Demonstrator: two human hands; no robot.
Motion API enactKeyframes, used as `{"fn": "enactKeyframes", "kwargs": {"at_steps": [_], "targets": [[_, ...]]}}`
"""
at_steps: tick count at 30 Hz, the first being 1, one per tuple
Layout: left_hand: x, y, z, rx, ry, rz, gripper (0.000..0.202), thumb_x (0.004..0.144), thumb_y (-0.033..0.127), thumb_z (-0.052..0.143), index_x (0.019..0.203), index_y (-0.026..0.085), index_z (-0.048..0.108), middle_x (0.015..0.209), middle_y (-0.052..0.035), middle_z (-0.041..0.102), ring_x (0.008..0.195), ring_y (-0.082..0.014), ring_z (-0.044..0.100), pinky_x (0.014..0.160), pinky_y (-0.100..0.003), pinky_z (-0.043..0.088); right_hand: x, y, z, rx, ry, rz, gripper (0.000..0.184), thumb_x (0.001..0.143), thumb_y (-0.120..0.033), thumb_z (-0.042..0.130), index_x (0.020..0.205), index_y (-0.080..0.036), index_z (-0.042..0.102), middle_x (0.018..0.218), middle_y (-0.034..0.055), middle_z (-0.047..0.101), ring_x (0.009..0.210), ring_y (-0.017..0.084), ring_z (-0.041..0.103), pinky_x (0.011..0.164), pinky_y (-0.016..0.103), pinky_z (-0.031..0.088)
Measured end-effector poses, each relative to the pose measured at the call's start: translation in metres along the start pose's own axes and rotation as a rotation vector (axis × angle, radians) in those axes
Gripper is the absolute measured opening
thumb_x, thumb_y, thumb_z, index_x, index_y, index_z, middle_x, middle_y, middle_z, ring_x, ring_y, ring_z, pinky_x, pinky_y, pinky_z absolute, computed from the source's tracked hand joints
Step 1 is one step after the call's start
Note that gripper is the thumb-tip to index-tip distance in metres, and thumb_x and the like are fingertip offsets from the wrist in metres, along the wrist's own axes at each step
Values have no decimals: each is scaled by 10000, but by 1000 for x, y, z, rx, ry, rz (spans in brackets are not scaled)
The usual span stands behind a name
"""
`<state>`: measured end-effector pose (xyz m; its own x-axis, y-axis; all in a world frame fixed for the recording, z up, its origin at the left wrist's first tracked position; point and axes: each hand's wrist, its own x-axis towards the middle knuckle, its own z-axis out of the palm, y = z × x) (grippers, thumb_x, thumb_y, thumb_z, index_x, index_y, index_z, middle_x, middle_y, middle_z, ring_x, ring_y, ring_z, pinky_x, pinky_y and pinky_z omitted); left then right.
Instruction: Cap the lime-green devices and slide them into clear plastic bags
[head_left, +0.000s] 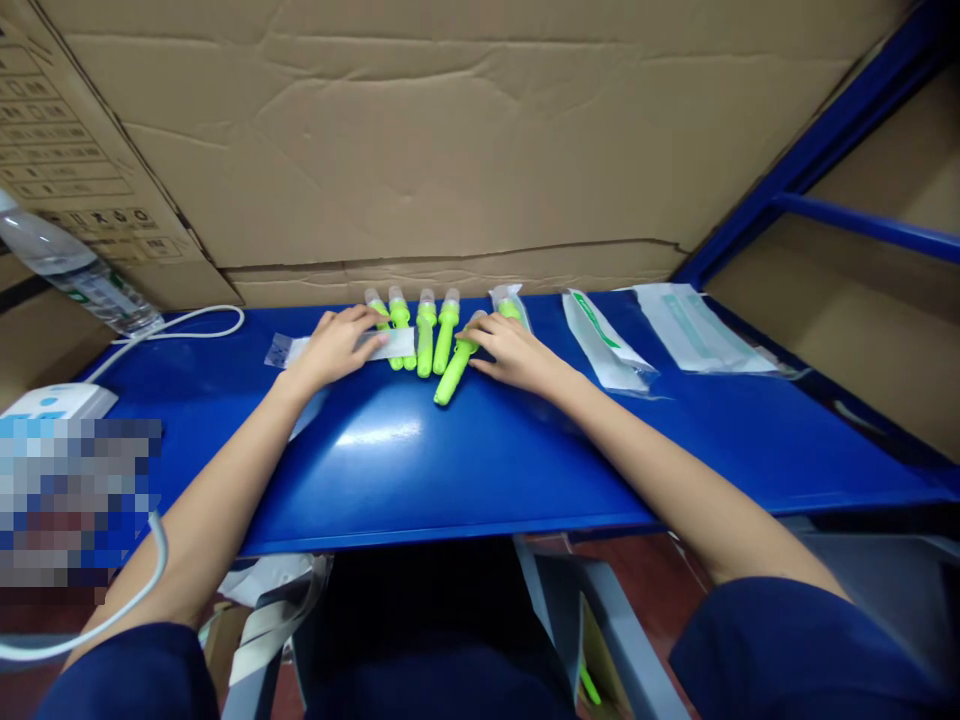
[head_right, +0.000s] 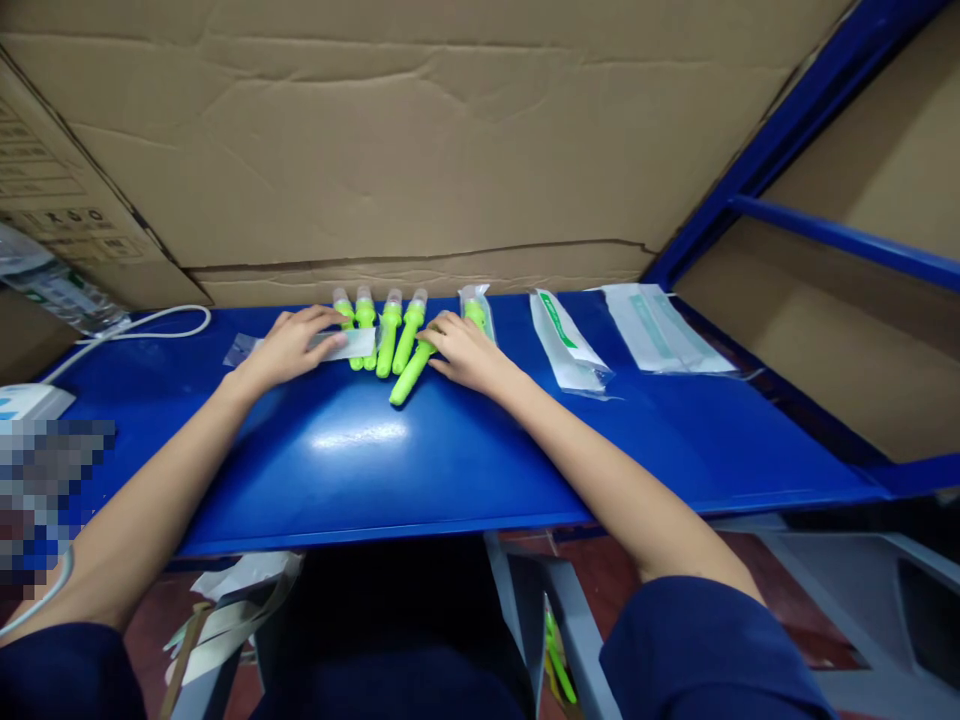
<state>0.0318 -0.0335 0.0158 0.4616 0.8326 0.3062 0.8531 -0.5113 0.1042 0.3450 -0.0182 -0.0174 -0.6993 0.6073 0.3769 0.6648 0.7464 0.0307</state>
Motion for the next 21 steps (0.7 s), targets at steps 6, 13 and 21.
{"fn": "enactKeyframes", "kwargs": {"at_steps": [6, 13, 21], "targets": [[2, 14, 15, -2, -76, 54, 514, 1008, 435, 451, 1442, 184, 563, 1519, -146, 544, 1394, -333, 506, 1088, -503, 385, 1, -1, -4, 27, -31, -28, 421, 914, -248, 667, 1325, -162, 655, 1237, 173, 637, 1128, 318, 564, 946, 463, 460], [3, 9, 19, -36, -87, 81, 431, 995, 432, 492, 1343, 238, 658, 1450, -108, 619, 1339, -328, 561, 1064, -496, 384, 2, -2, -1, 87, -77, -31, 315, 971, -221, 587, 1276, -197, 665, 1382, 147, 642, 1297, 326, 529, 1033, 526, 374], [3, 8, 21, -14, -71, 114, 378, 1007, 365, 463, 1285, 246, 689, 1415, -99, 645, 1304, -317, 582, 1044, -490, 384, 4, -17, -16, 57, 143, 22, 382, 1032, -347, 485, 1368, -209, 603, 1368, 144, 645, 1264, 308, 537, 1018, 471, 341]]}}
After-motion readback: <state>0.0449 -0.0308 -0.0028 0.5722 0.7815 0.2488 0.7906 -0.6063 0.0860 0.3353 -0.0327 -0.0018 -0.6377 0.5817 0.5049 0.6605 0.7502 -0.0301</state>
